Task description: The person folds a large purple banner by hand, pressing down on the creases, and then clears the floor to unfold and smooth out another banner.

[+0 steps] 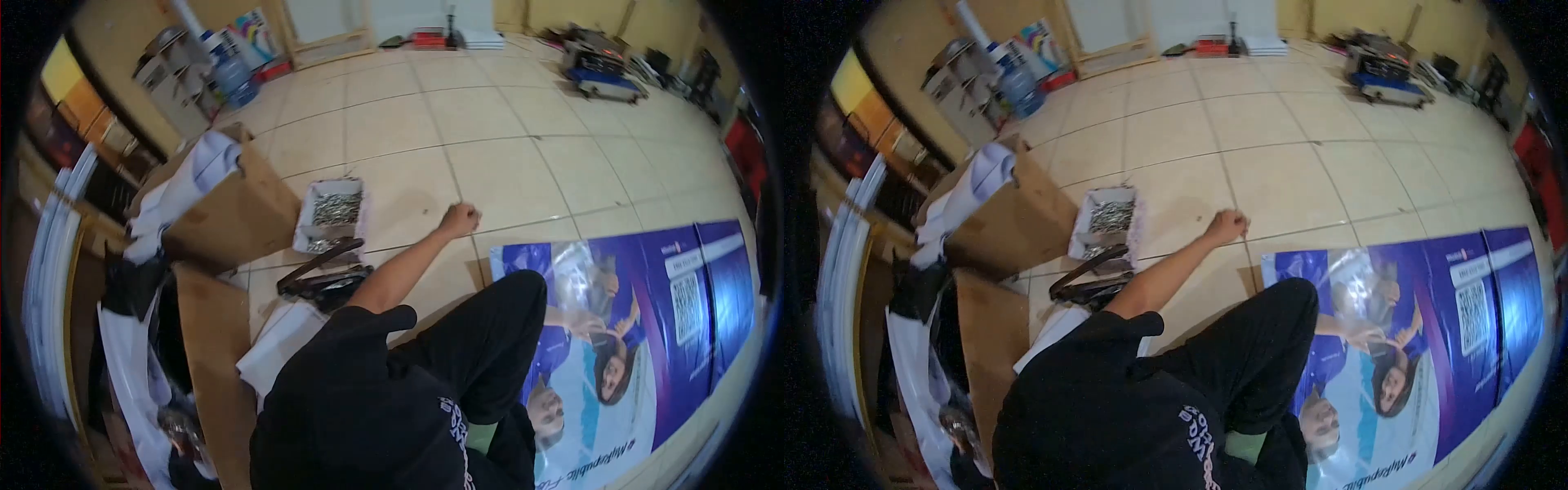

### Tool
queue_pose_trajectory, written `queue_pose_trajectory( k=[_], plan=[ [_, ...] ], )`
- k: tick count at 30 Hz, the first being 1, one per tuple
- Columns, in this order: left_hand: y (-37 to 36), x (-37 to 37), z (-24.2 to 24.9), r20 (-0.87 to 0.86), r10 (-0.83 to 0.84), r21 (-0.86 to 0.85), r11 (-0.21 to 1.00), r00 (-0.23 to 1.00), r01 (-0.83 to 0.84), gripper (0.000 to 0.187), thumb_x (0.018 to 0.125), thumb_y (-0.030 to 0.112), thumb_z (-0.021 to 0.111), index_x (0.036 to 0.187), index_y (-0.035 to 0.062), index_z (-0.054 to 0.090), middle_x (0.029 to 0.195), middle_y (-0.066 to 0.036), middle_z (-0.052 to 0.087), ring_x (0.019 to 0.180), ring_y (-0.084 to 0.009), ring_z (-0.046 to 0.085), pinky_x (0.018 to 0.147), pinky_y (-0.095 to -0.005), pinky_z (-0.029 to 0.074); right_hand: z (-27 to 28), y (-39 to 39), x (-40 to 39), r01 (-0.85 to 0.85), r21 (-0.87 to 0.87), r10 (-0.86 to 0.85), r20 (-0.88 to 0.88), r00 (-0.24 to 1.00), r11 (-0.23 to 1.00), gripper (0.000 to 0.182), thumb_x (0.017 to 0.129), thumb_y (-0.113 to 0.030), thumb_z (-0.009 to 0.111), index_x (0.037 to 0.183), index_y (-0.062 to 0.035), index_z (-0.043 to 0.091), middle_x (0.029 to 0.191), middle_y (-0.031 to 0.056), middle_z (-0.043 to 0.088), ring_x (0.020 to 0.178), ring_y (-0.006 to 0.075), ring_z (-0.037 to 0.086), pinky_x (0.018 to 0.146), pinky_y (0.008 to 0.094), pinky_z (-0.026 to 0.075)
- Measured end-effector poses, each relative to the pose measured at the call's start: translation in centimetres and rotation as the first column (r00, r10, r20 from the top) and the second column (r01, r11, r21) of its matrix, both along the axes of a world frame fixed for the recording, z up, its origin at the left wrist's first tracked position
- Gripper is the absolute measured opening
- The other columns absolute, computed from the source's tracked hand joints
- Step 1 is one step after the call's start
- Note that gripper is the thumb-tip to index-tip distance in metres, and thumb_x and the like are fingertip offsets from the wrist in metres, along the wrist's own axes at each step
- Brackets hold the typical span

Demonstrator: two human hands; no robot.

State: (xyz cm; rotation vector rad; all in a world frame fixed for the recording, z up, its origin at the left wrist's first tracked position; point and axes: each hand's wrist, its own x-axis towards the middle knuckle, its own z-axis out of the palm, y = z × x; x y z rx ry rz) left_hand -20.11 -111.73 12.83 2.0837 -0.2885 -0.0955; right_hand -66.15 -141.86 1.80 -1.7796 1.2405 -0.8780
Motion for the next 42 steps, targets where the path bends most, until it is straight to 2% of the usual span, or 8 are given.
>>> queue_pose_trajectory(
  k=[4,7,9,13,18,27,32,42],
  plan=[
    [13.8,4.6,8.0,0.233,0.334,0.105,0.925,0.913,-0.365,0.027,0.077,0.033,0.06,0.077,0.0061,0.064,0.076,-0.013,0.064,0.072,-0.0262,0.062,0.064,-0.0375,0.048,-0.7,1.2,2.2,-0.11,-0.063,0.106,-0.069,0.992,0.992,0.063,0.067,-0.013,0.072,0.118,0.0056,0.039,0.107,0.0204,0.053,0.095,0.0311,0.054,0.077,0.0422,0.048],
    [27.0,3.7,18.2,0.57,0.586,0.082,0.657,0.576,-0.749,0.026,0.079,0.032,0.055,0.085,0.0071,0.063,0.081,-0.014,0.064,0.076,-0.0298,0.061,0.067,-0.0403,0.047,-1.1,1.7,2.1,-0.105,-0.089,0.092,-0.136,0.986,0.99,0.063,0.068,-0.013,0.072,0.118,0.0056,0.04,0.107,0.0204,0.053,0.094,0.031,0.054,0.077,0.042,0.048],
    [37.1,1.5,22.2,0.895,0.369,0.014,0.538,0.25,-0.843,0.03,0.076,0.029,0.057,0.091,0.0035,0.061,0.094,-0.016,0.061,0.085,-0.0312,0.058,0.072,-0.0419,0.045,-1.2,1.5,2.0,-0.094,-0.107,0.074,-0.177,0.981,0.99,0.063,0.068,-0.014,0.072,0.118,0.0055,0.04,0.107,0.0204,0.053,0.094,0.031,0.054,0.077,0.0419,0.048],
    [47.3,-7.3,25.0,0.837,0.447,0.483,-0.334,0.316,-0.809,0.042,0.074,0.021,0.052,0.108,-0.0042,0.051,0.113,-0.018,0.052,0.107,-0.0313,0.049,0.092,-0.0382,0.037,-1.3,1.4,1.2,-0.072,-0.131,0.041,-0.228,0.973,0.989,0.062,0.068,-0.014,0.072,0.118,0.0055,0.04,0.107,0.0203,0.053,0.094,0.031,0.054,0.077,0.0417,0.048],
    [48.4,-13.4,24.6,0.423,0.8,0.76,-0.058,0.425,-0.647,0.026,0.078,0.015,0.047,0.095,-0.0009,0.059,0.103,-0.02,0.059,0.099,-0.0347,0.056,0.083,-0.0413,0.045,-1.0,1.2,0.2,-0.051,-0.16,0.008,-0.256,0.967,0.986,0.062,0.068,-0.015,0.072,0.118,0.0054,0.04,0.107,0.0203,0.053,0.094,0.0309,0.054,0.077,0.0414,0.048],
    [52.2,-14.1,24.6,0.695,0.68,0.487,-0.207,0.233,-0.848,0.022,0.076,0.017,0.054,0.087,0.0,0.061,0.089,-0.02,0.062,0.083,-0.0363,0.06,0.072,-0.0398,0.049,-0.5,0.9,-1.9,0.001,-0.202,-0.054,-0.257,0.965,0.979,0.062,0.069,-0.016,0.071,0.118,0.0052,0.04,0.107,0.0202,0.053,0.094,0.0309,0.054,0.076,0.041,0.048],
    [61.6,-13.6,21.2,0.509,0.834,0.031,0.231,0.214,-0.972,0.049,0.068,0.039,0.069,0.095,-0.0015,0.06,0.084,-0.018,0.063,0.076,-0.0275,0.061,0.068,-0.0352,0.047,-0.6,0.6,-3.1,0.022,-0.227,-0.083,-0.263,0.961,0.974,0.061,0.069,-0.016,0.071,0.118,0.0051,0.04,0.107,0.0202,0.053,0.093,0.0308,0.055,0.076,0.0407,0.048],
    [56.1,-15.2,21.8,0.311,0.919,0.042,0.239,0.24,-0.97,0.08,0.054,0.042,0.079,0.114,-0.0008,0.049,0.107,-0.022,0.054,0.095,-0.0279,0.056,0.078,-0.0326,0.046,-0.6,0.5,-4.8,0.086,-0.302,-0.176,-0.285,0.942,0.949,0.061,0.07,-0.017,0.071,0.118,0.0049,0.04,0.107,0.0201,0.053,0.093,0.0307,0.055,0.076,0.0402,0.048]
  ],
)
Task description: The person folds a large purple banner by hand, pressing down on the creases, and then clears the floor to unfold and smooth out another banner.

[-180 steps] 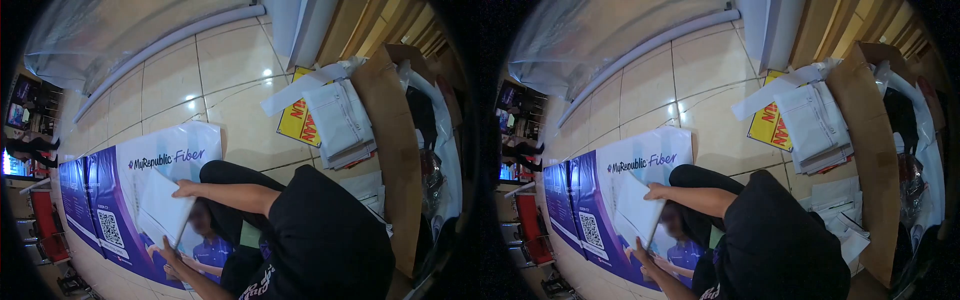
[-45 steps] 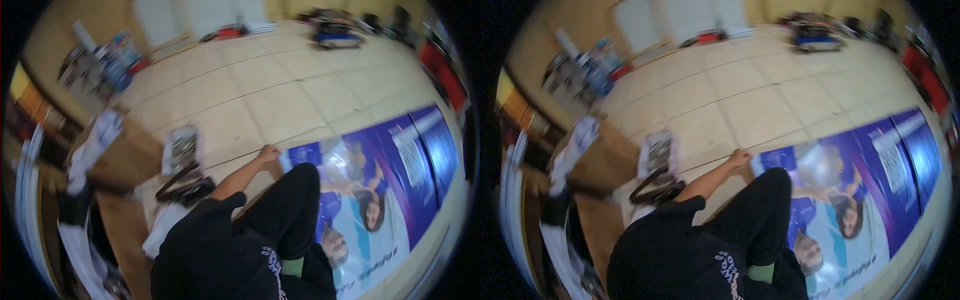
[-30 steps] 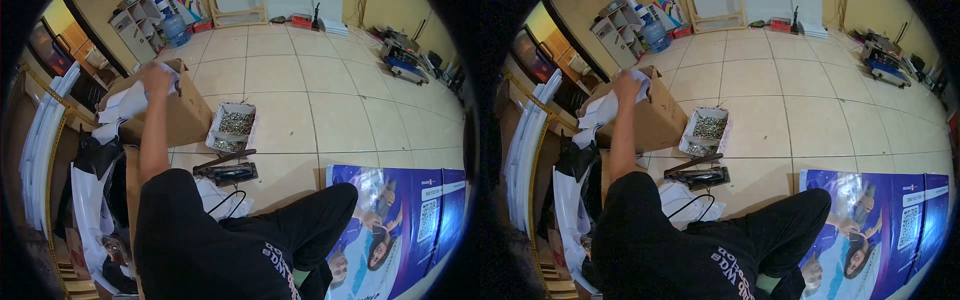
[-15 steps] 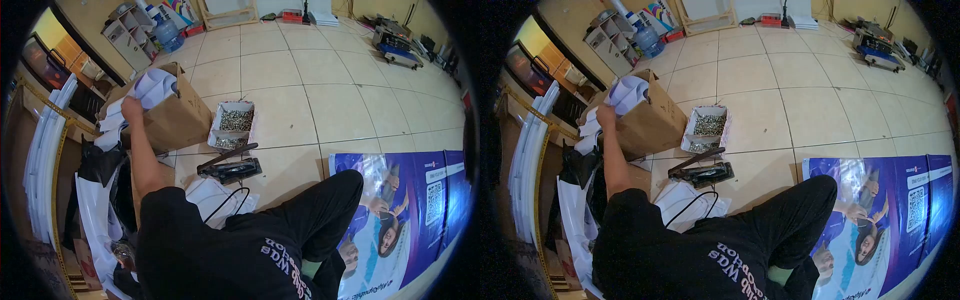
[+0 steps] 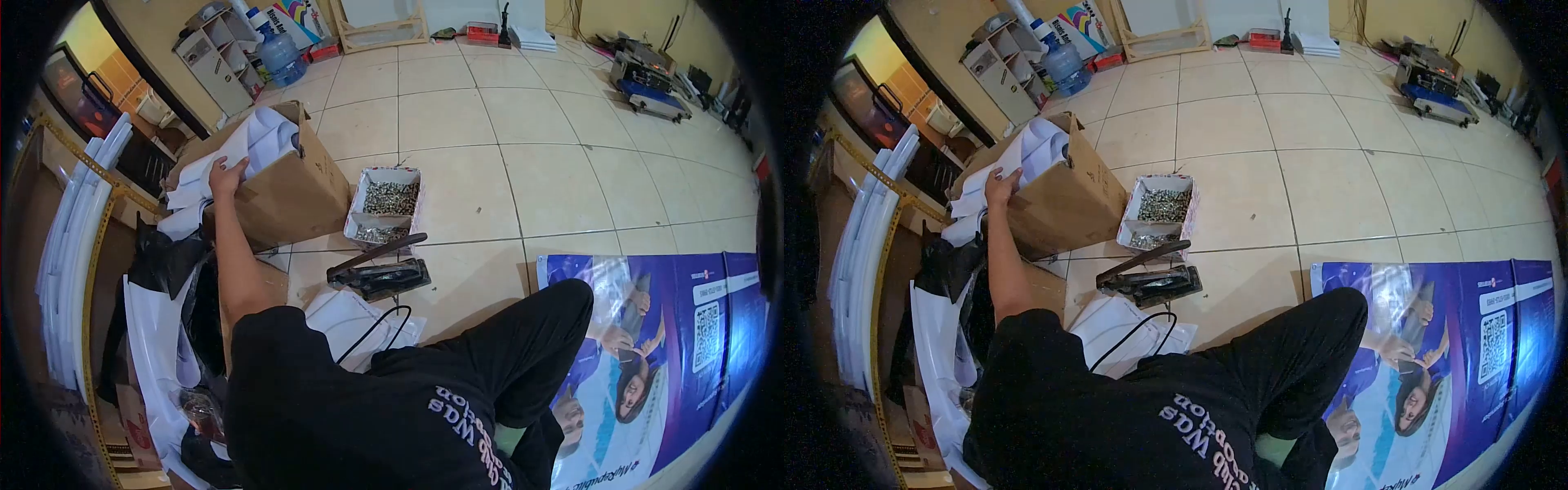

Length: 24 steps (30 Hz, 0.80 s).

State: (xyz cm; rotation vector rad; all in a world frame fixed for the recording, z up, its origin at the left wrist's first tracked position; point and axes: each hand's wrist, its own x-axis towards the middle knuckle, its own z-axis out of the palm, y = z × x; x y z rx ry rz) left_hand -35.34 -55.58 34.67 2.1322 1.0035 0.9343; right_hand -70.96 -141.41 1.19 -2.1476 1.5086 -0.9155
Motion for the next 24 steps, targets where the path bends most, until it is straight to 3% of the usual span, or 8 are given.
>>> queue_pose_trajectory(
  k=[2,6,8,11,14,18,20,24],
  plan=[
    [0.5,0.0,-0.3,-0.108,-0.028,0.155,0.987,0.994,0.045,0.08,0.053,0.038,0.079,0.116,-0.0001,0.047,0.107,-0.023,0.055,0.095,-0.0285,0.056,0.078,-0.0339,0.046,0.1,-0.2,-0.4,0.012,-0.017,-0.012,-0.003,1.0,1.0,0.061,0.07,-0.018,0.071,0.118,0.0049,0.04,0.107,0.02,0.053,0.093,0.0307,0.055,0.076,0.04,0.049],
    [-2.3,-0.5,1.1,-0.192,-0.052,0.074,0.995,0.98,0.067,0.076,0.053,0.034,0.077,0.114,-0.0001,0.049,0.107,-0.024,0.054,0.095,-0.0293,0.056,0.08,-0.0348,0.045,0.3,-0.4,-1.3,0.048,-0.042,-0.049,-0.012,0.999,0.998,0.061,0.071,-0.018,0.071,0.118,0.0048,0.04,0.107,0.02,0.053,0.093,0.0307,0.055,0.076,0.0398,0.049],
    [-1.1,0.1,0.0,-0.236,-0.01,0.29,0.954,0.972,0.08,0.071,0.053,0.032,0.076,0.112,0.0011,0.051,0.103,-0.023,0.057,0.093,-0.0294,0.058,0.082,-0.0358,0.045,0.5,-0.3,-1.9,0.069,-0.055,-0.07,-0.013,0.997,0.996,0.061,0.071,-0.018,0.071,0.118,0.0048,0.04,0.106,0.02,0.053,0.093,0.0306,0.055,0.076,0.0397,0.049],
    [0.7,0.5,-1.2,-0.236,0.07,0.399,0.917,0.969,0.031,0.065,0.053,0.031,0.074,0.109,0.0026,0.054,0.097,-0.023,0.059,0.091,-0.031,0.058,0.082,-0.0364,0.045,0.6,-0.4,-2.7,0.098,-0.068,-0.099,-0.014,0.995,0.993,0.06,0.071,-0.019,0.071,0.118,0.0047,0.04,0.106,0.0199,0.053,0.092,0.0306,0.055,0.076,0.0396,0.049],
    [2.0,0.3,-1.8,-0.217,0.108,0.303,0.952,0.97,-0.038,0.058,0.056,0.03,0.075,0.104,0.004,0.057,0.095,-0.022,0.06,0.094,-0.0322,0.057,0.083,-0.0375,0.045,0.8,-0.4,-3.3,0.122,-0.081,-0.124,-0.014,0.992,0.989,0.06,0.071,-0.019,0.07,0.118,0.0047,0.04,0.106,0.0199,0.053,0.092,0.0306,0.055,0.075,0.0394,0.049],
    [1.6,-0.3,-1.2,-0.178,0.187,0.376,0.92,0.966,-0.109,0.051,0.06,0.027,0.075,0.101,0.0024,0.059,0.089,-0.019,0.062,0.083,-0.029,0.061,0.076,-0.0354,0.048,1.1,-0.8,-4.3,0.155,-0.107,-0.157,-0.01,0.988,0.982,0.06,0.072,-0.019,0.07,0.118,0.0046,0.041,0.106,0.0199,0.053,0.092,0.0306,0.055,0.075,0.0392,0.049],
    [3.6,0.0,-1.2,-0.095,-0.034,-0.093,0.995,0.995,0.025,0.048,0.062,0.023,0.076,0.1,0.0008,0.059,0.079,-0.014,0.064,0.069,-0.0245,0.064,0.066,-0.0322,0.05,1.3,-0.8,-4.9,0.174,-0.115,-0.177,-0.016,0.984,0.978,0.06,0.072,-0.02,0.07,0.118,0.0046,0.041,0.106,0.0199,0.053,0.092,0.0305,0.055,0.075,0.0391,0.049],
    [6.0,0.1,-2.0,-0.003,-0.096,-0.187,0.978,0.995,0.094,0.04,0.064,0.017,0.073,0.098,-0.0006,0.06,0.071,-0.011,0.064,0.057,-0.0206,0.063,0.058,-0.0294,0.05,1.5,-0.7,-6.4,0.222,-0.138,-0.226,-0.016,0.974,0.965,0.06,0.072,-0.02,0.07,0.118,0.0045,0.041,0.106,0.0198,0.053,0.092,0.0305,0.055,0.075,0.0389,0.049]
  ],
)
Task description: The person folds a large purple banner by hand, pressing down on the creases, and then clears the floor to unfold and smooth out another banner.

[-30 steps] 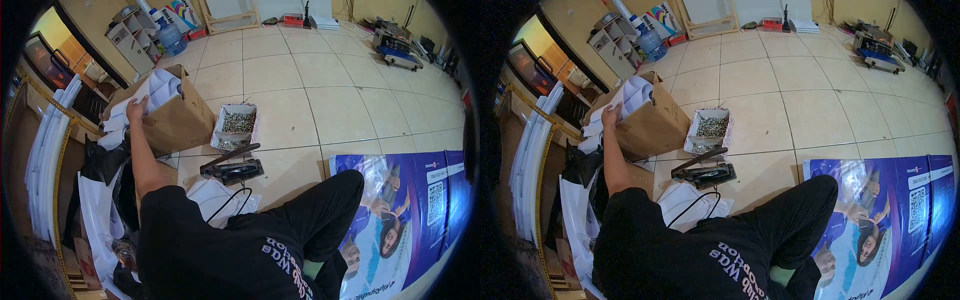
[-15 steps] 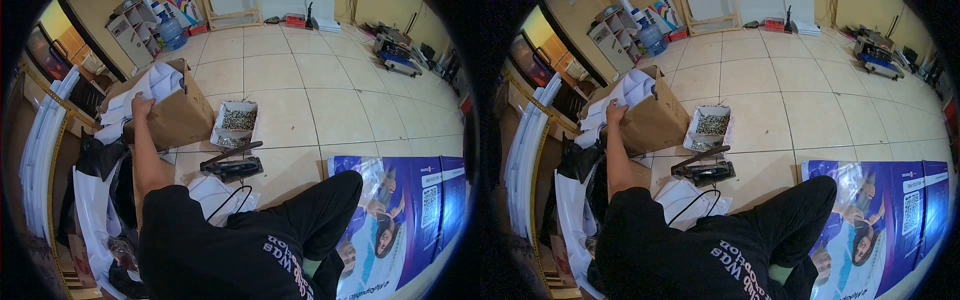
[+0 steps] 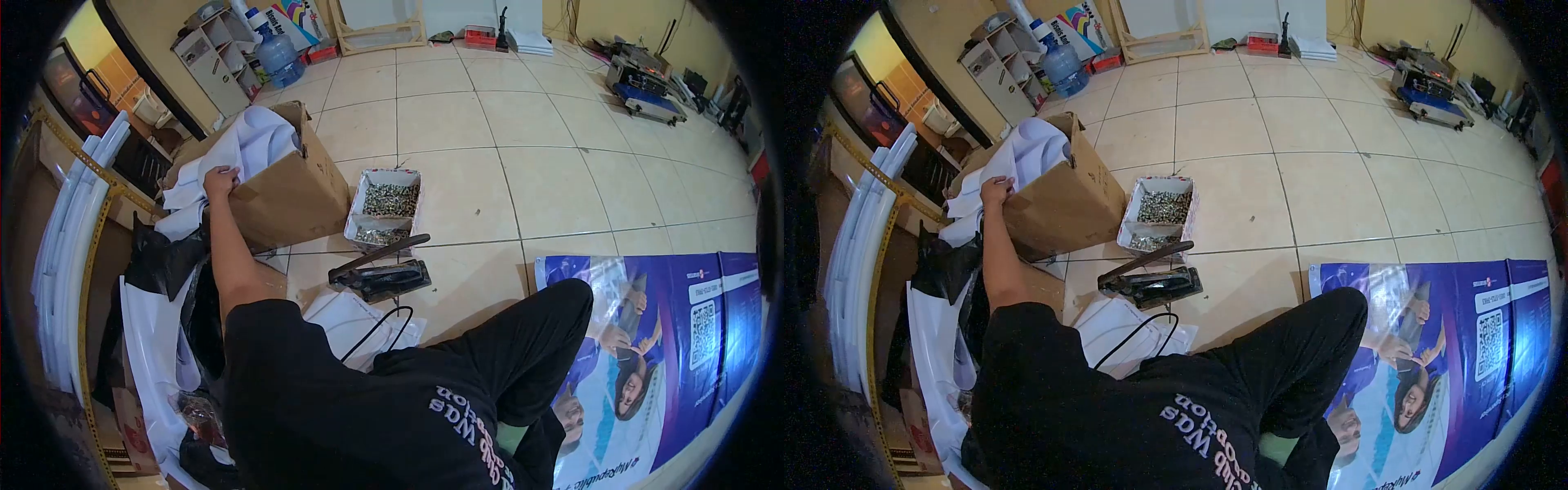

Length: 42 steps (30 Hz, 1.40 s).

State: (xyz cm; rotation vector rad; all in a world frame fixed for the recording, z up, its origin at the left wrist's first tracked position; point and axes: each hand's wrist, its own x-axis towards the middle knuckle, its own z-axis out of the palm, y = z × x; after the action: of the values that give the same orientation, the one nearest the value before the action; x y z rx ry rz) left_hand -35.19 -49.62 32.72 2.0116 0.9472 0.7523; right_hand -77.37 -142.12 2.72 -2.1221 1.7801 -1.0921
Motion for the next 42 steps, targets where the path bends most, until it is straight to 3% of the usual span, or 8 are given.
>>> queue_pose_trajectory(
  k=[5,8,18,22,31,35,36,42],
  plan=[
    [-4.8,-0.9,2.0,-0.369,0.358,0.621,0.782,0.858,-0.059,0.028,0.071,0.022,0.06,0.089,0.0006,0.062,0.081,-0.018,0.063,0.073,-0.0323,0.062,0.069,-0.0405,0.049,0.5,-0.3,-3.2,0.052,-0.164,-0.05,0.018,0.999,0.985,0.06,0.072,-0.021,0.07,0.118,0.0044,0.041,0.106,0.0198,0.053,0.092,0.0305,0.055,0.075,0.0387,0.049],
    [-7.8,0.5,4.7,-0.191,0.366,0.792,0.605,0.911,-0.077,0.028,0.074,0.026,0.054,0.083,0.0007,0.062,0.085,-0.02,0.062,0.08,-0.0367,0.059,0.072,-0.0451,0.046,1.1,-0.6,-7.3,0.146,-0.285,-0.143,0.03,0.989,0.947,0.06,0.073,-0.021,0.07,0.118,0.0044,0.041,0.106,0.0197,0.053,0.092,0.0304,0.055,0.075,0.0385,0.049],
    [-40.9,3.5,29.7,0.228,-0.538,0.971,0.188,0.811,-0.149,0.027,0.088,0.03,0.046,0.099,0.0078,0.058,0.092,-0.014,0.061,0.082,-0.0334,0.059,0.07,-0.0386,0.046,3.0,-10.5,-21.8,0.479,-0.638,-0.529,0.13,0.838,0.603,0.059,0.073,-0.022,0.07,0.118,0.0042,0.041,0.106,0.0196,0.053,0.091,0.0303,0.055,0.075,0.0379,0.049],
    [-47.2,0.3,31.6,0.096,-0.693,0.956,0.264,0.714,0.128,0.031,0.087,0.033,0.048,0.107,0.0119,0.056,0.102,-0.014,0.06,0.089,-0.0303,0.059,0.074,-0.035,0.046,19.0,-4.8,2.5,-0.084,-0.296,0.202,0.398,0.895,0.952,0.057,0.082,-0.026,0.06,0.128,-0.0047,0.034,0.126,0.0172,0.039,0.113,0.0295,0.041,0.093,0.0395,0.036],
    [-21.8,-2.7,13.5,-0.579,-0.253,0.605,0.504,0.775,0.616,0.078,0.066,0.056,0.061,0.119,0.0014,0.047,0.11,-0.022,0.054,0.105,-0.0324,0.052,0.09,-0.036,0.04,3.8,-2.3,17.6,-0.745,0.103,0.723,0.189,0.665,0.659,0.048,0.082,-0.015,0.054,0.126,-0.0028,0.038,0.127,0.0159,0.041,0.117,0.029,0.038,0.098,0.0385,0.028],
    [-25.4,-3.7,6.9,-0.688,-0.048,0.431,0.776,0.724,0.46,0.088,0.061,0.058,0.065,0.125,0.0031,0.04,0.119,-0.023,0.046,0.112,-0.0345,0.045,0.092,-0.0436,0.036,14.1,10.0,26.4,-0.885,0.163,0.814,0.349,0.465,0.436,0.043,0.08,-0.012,0.056,0.119,-0.0009,0.045,0.12,0.0159,0.047,0.109,0.0305,0.045,0.092,0.0368,0.036],
    [-27.2,-3.4,5.9,-0.666,0.063,0.515,0.76,0.743,0.397,0.085,0.061,0.055,0.066,0.124,0.0042,0.041,0.117,-0.021,0.048,0.11,-0.0344,0.046,0.089,-0.047,0.037,16.4,13.9,28.9,-0.982,0.039,0.76,0.627,0.169,0.187,0.041,0.077,-0.009,0.057,0.116,-0.0001,0.048,0.117,0.016,0.049,0.109,0.0306,0.046,0.094,0.0368,0.035],
    [-26.9,1.0,2.8,-0.615,0.282,0.655,0.703,0.736,0.277,0.076,0.061,0.035,0.068,0.122,0.0074,0.033,0.115,-0.019,0.048,0.107,-0.0324,0.049,0.084,-0.0495,0.038,23.3,26.9,33.6,-0.91,0.004,0.851,0.357,-0.385,-0.414,0.036,0.077,-0.013,0.057,0.112,-0.0067,0.05,0.12,0.0158,0.046,0.113,0.0316,0.043,0.093,0.0375,0.036]
  ],
)
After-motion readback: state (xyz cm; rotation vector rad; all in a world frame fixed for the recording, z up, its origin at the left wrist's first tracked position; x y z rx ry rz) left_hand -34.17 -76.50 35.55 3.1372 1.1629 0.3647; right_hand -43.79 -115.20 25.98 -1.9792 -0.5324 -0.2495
